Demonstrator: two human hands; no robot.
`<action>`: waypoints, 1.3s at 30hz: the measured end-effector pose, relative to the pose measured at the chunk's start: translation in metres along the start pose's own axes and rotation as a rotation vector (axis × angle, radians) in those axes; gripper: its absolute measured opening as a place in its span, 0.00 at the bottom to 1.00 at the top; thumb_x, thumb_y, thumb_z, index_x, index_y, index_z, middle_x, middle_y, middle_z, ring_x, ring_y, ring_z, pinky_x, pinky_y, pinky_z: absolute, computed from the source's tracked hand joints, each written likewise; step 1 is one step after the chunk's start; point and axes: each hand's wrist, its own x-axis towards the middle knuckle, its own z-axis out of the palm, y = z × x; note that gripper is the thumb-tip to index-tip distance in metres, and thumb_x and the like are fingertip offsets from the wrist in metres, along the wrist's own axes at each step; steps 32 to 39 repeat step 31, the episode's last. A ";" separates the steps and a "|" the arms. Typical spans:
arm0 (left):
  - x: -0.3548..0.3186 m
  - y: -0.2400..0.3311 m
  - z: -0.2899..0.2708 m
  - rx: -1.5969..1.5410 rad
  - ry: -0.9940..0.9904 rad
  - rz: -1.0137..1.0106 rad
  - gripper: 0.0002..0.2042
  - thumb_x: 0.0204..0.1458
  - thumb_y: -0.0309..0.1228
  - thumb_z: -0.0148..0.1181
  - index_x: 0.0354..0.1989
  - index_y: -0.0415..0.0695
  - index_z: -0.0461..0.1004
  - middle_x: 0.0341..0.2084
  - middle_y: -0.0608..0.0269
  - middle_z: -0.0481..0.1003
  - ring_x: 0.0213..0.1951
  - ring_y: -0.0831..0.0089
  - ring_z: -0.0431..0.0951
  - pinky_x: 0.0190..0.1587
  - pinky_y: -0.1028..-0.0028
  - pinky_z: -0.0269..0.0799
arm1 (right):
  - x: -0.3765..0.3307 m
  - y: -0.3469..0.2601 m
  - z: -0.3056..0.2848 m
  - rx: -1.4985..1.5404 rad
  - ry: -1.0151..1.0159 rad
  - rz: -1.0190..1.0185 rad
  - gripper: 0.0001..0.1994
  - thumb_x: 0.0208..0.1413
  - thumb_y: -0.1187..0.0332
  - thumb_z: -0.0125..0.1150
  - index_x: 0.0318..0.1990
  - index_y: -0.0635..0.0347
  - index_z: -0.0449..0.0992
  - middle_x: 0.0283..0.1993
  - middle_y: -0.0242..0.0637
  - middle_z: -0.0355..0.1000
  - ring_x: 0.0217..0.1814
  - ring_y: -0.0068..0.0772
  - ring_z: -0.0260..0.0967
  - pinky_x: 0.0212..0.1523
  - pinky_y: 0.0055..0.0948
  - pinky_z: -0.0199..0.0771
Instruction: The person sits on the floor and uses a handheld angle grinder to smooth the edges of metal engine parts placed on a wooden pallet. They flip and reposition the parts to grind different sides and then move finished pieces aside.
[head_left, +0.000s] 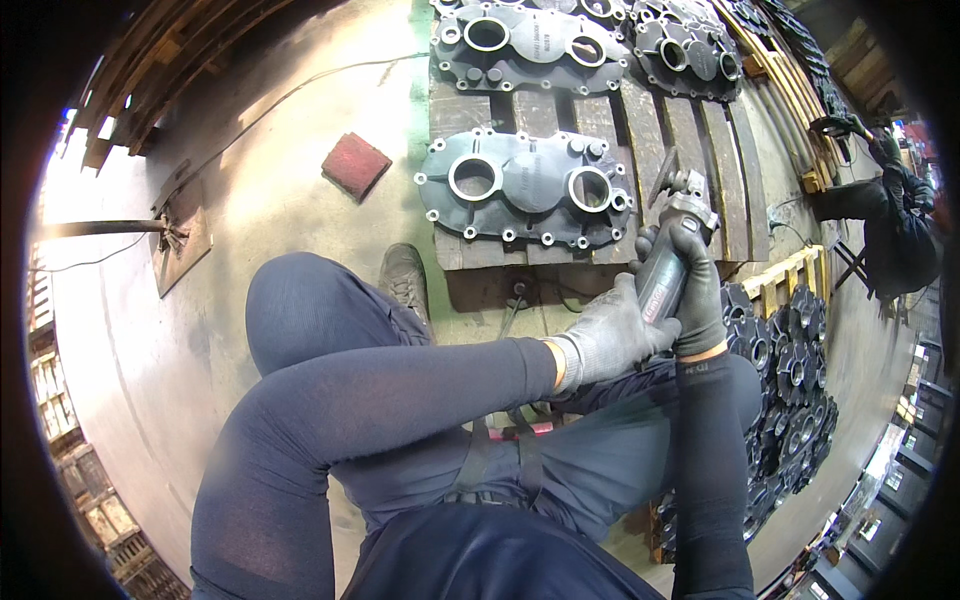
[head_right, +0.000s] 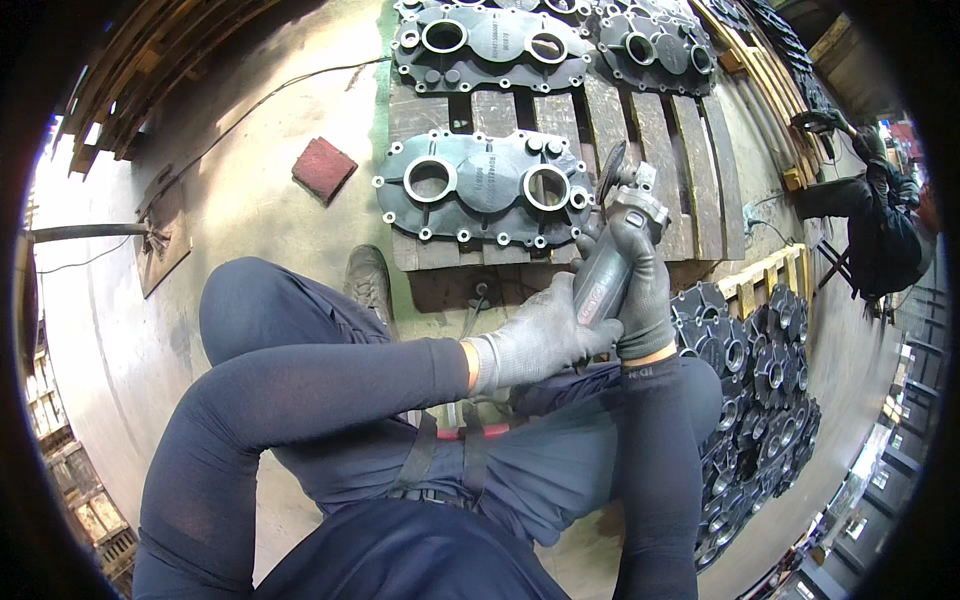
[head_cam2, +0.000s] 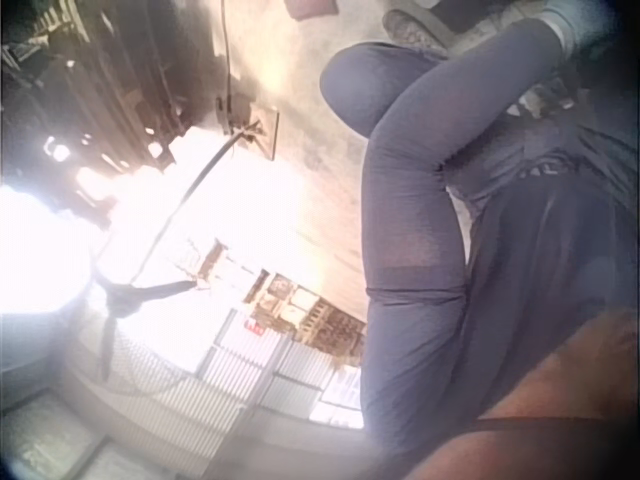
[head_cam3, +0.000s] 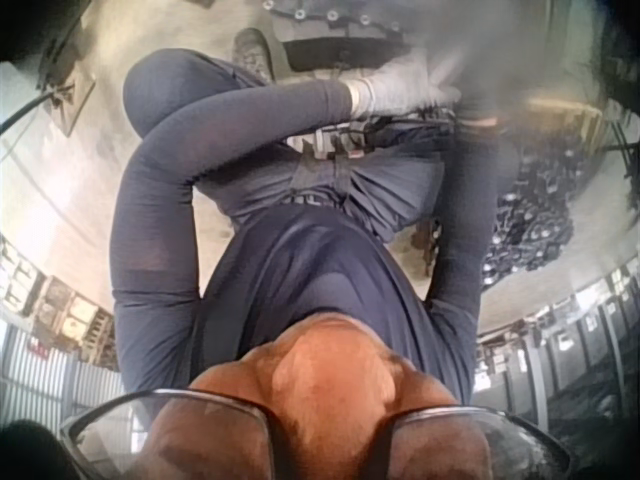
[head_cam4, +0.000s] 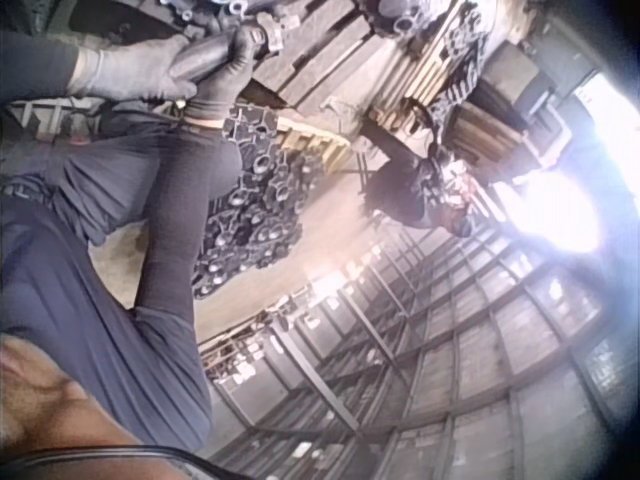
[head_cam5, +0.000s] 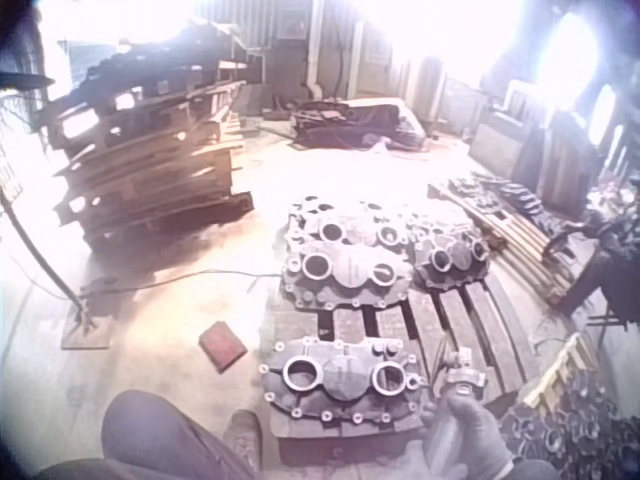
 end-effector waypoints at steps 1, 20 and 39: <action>0.000 0.001 0.001 -0.001 -0.009 -0.007 0.50 0.56 0.60 0.70 0.64 0.20 0.60 0.52 0.25 0.78 0.56 0.39 0.83 0.59 0.55 0.79 | 0.003 0.001 -0.007 0.004 -0.017 0.010 0.28 0.64 0.54 0.73 0.62 0.65 0.73 0.50 0.44 0.82 0.48 0.38 0.84 0.49 0.36 0.89; 0.003 -0.004 0.001 0.053 -0.048 0.056 0.46 0.61 0.59 0.65 0.65 0.22 0.60 0.54 0.25 0.74 0.56 0.37 0.82 0.59 0.54 0.78 | -0.004 0.002 0.003 -0.022 0.053 -0.031 0.33 0.60 0.47 0.76 0.60 0.64 0.72 0.47 0.40 0.80 0.44 0.34 0.83 0.44 0.34 0.89; 0.008 0.002 -0.002 0.011 -0.053 0.020 0.48 0.58 0.60 0.69 0.66 0.23 0.61 0.53 0.32 0.79 0.56 0.47 0.84 0.59 0.56 0.79 | 0.013 0.008 -0.009 0.055 -0.032 -0.182 0.21 0.61 0.62 0.72 0.57 0.61 0.74 0.45 0.38 0.76 0.44 0.35 0.80 0.49 0.40 0.87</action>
